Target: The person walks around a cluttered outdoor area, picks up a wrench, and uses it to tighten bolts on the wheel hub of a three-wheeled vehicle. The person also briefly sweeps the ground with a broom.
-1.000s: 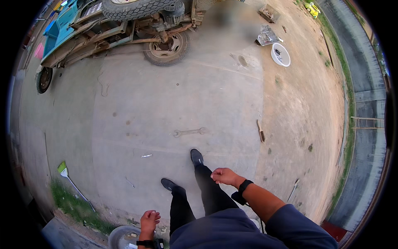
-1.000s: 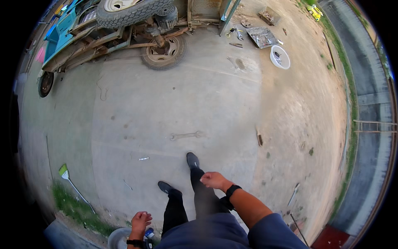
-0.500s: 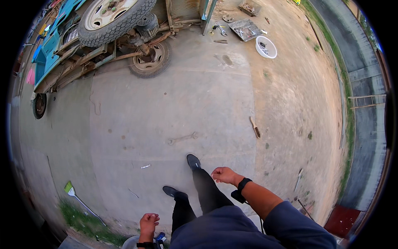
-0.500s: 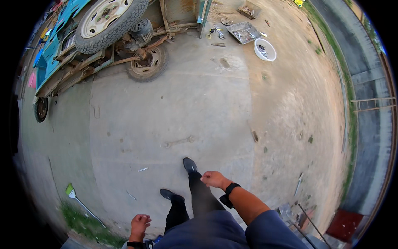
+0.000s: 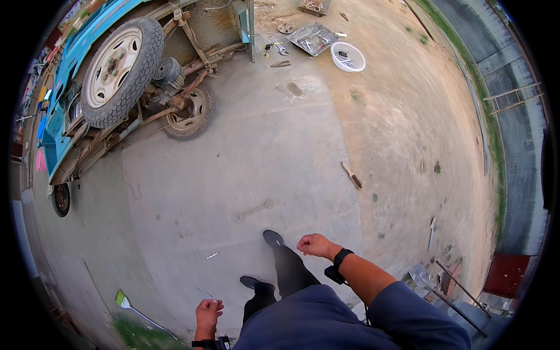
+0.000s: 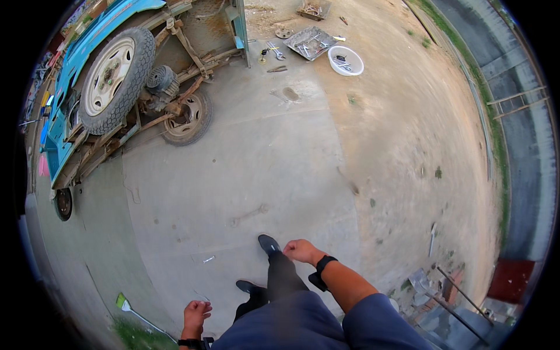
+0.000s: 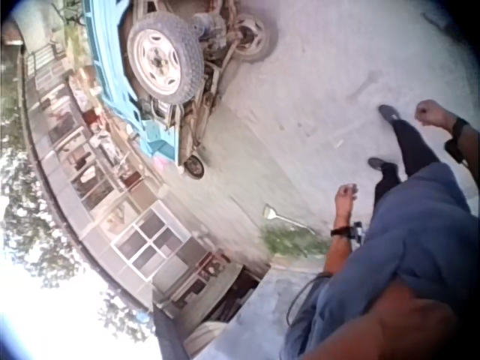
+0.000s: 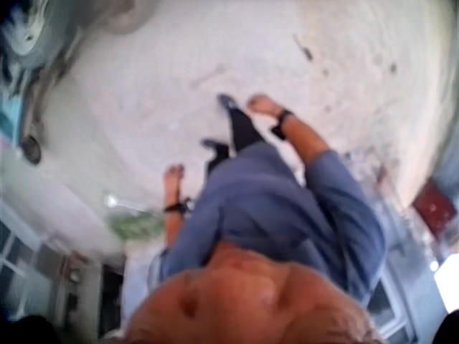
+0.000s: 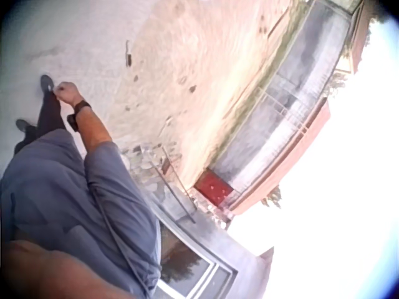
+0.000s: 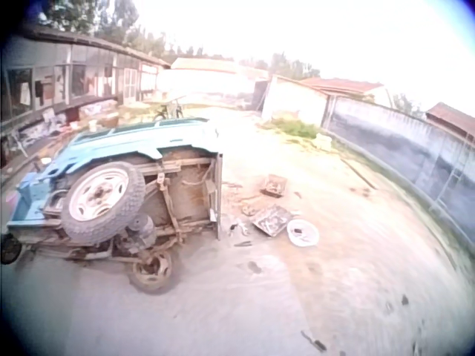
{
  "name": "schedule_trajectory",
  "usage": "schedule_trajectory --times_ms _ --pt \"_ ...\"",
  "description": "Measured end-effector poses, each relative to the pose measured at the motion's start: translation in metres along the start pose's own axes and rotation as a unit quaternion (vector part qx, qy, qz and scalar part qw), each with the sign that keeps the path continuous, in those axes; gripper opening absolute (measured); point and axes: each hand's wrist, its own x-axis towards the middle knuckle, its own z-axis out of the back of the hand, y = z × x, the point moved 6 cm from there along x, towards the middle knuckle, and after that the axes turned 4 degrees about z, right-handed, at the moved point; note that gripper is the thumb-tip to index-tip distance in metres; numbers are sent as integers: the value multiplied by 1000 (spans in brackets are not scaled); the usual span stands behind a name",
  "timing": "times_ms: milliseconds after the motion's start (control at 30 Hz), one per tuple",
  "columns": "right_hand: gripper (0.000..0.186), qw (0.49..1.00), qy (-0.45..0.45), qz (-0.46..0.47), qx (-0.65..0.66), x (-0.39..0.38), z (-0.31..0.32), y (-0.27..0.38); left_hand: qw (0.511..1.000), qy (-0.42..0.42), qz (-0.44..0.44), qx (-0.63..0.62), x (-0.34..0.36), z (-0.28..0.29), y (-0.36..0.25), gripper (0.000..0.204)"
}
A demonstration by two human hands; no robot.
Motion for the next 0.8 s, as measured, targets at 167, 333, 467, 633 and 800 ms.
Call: schedule_trajectory --times_ms 167,333,467,633,800 --pt "21 999 -23 30 -38 -10 26 2 999 -1 -23 31 -5 -5 -42 20" --pt "22 999 -38 22 2 -17 34 -8 998 -2 -41 40 -8 1 -63 23" --pt "23 999 -40 14 -11 -16 26 -7 999 -9 -34 41 -11 17 -65 27" --pt "26 997 -38 9 -62 -8 -4 27 999 -14 -30 25 -2 59 -47 29" --pt "36 995 -59 33 -79 18 -45 63 1000 6 -27 2 17 106 -35 28"
